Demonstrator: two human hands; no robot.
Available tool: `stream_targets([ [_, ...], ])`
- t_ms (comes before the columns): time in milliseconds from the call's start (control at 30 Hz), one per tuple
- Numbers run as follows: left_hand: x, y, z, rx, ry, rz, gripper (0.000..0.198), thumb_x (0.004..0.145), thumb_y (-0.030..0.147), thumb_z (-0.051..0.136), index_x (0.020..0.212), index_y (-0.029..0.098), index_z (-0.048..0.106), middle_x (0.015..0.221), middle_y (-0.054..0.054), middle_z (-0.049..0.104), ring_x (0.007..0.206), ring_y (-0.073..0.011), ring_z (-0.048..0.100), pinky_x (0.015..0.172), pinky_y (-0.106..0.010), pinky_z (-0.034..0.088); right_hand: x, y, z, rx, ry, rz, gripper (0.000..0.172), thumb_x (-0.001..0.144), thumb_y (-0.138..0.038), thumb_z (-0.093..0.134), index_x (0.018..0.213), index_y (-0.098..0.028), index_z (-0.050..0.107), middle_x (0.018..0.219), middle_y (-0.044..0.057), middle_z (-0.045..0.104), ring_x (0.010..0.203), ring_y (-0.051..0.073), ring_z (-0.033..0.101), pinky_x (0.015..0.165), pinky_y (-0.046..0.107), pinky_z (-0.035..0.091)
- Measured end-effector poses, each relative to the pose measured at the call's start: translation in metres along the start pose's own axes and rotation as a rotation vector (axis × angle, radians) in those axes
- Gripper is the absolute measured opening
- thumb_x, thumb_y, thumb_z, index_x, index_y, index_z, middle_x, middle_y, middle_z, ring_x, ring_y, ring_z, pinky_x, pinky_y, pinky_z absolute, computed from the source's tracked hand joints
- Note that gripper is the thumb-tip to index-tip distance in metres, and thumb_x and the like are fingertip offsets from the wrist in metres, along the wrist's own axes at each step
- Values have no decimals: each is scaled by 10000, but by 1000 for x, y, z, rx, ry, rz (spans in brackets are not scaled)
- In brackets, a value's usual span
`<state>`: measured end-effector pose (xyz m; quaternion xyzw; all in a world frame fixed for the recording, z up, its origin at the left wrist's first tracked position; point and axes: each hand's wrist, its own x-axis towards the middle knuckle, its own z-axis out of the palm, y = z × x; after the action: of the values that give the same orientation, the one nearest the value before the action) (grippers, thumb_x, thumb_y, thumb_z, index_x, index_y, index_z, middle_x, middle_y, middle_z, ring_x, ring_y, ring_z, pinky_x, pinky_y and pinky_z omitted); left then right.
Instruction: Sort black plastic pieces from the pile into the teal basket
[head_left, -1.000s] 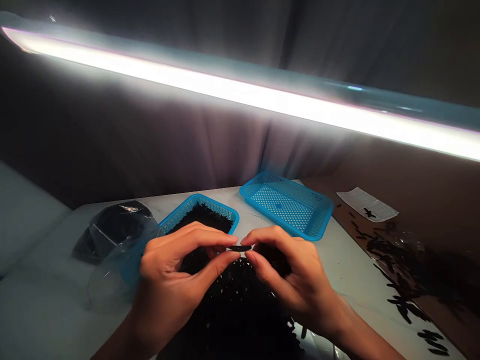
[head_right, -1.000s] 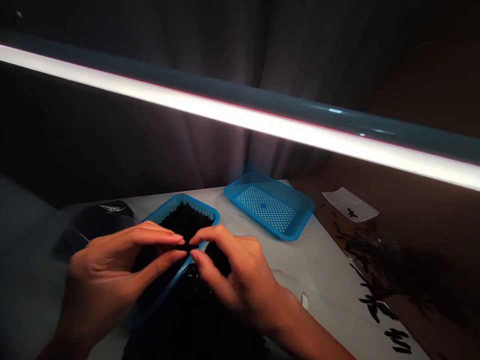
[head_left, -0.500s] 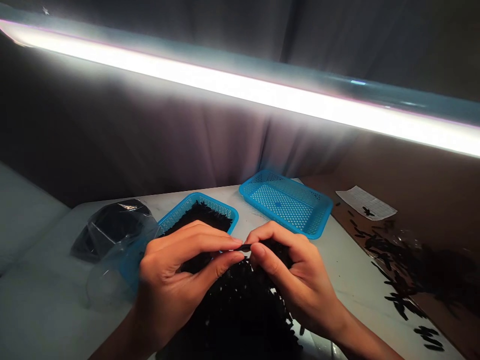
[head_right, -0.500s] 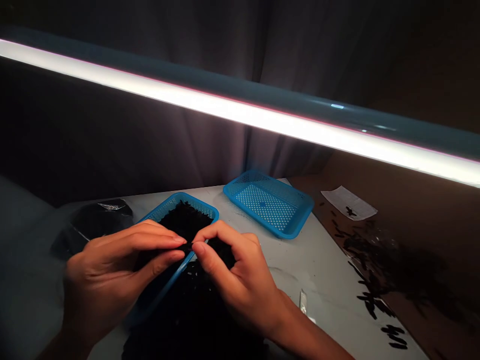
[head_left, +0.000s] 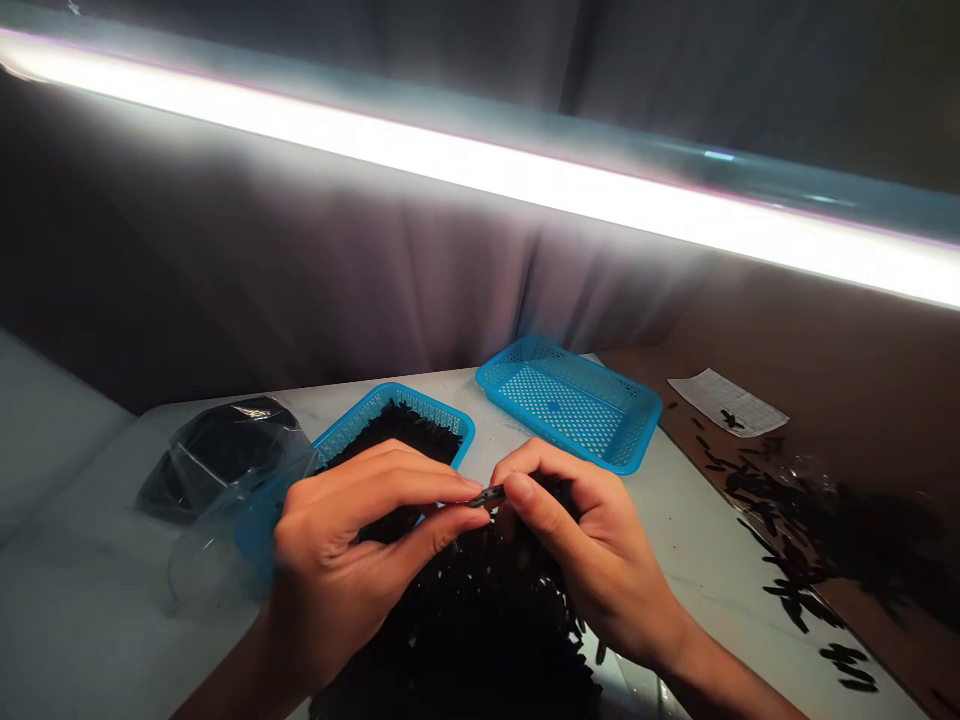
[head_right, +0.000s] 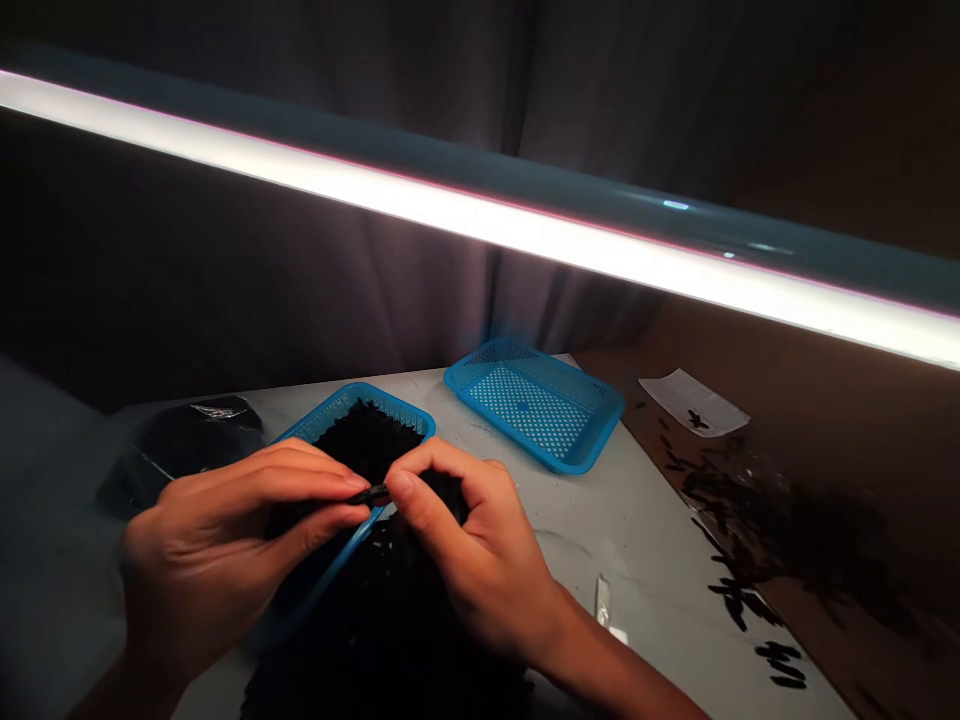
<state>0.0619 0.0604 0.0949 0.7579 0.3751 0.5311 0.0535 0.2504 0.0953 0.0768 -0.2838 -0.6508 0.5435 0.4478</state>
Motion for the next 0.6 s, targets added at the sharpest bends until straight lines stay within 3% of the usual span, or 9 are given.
stream_targets([
  [233,-1,-1,0,59,6,36,83,866,139,810,902,189,755,784,39,779,706,-110,729,656,-228,609,1,4,0,46,-13,42,356,1020,-461,606,802,-185,661,700,-19,581,616,98,523,563,227,426],
  [433,-2,-19,-14,472,266,-116,167,898,222,788,1052,282,767,984,17,795,860,-176,718,809,-338,577,6,9,1,244,-3,202,358,998,-503,637,844,-181,663,682,-33,589,551,73,534,514,204,391],
  [500,-2,-17,-14,407,203,-140,213,885,267,805,1092,274,753,1011,10,786,862,-172,708,772,-315,571,8,12,3,289,24,231,365,998,-517,633,849,-184,649,665,-43,585,539,68,523,524,201,388],
  [600,-4,-3,-3,139,-68,-55,164,863,251,830,997,219,742,900,21,778,785,-127,712,691,-233,581,7,15,5,308,32,233,364,1004,-520,624,852,-189,636,647,-50,583,547,72,512,547,201,392],
])
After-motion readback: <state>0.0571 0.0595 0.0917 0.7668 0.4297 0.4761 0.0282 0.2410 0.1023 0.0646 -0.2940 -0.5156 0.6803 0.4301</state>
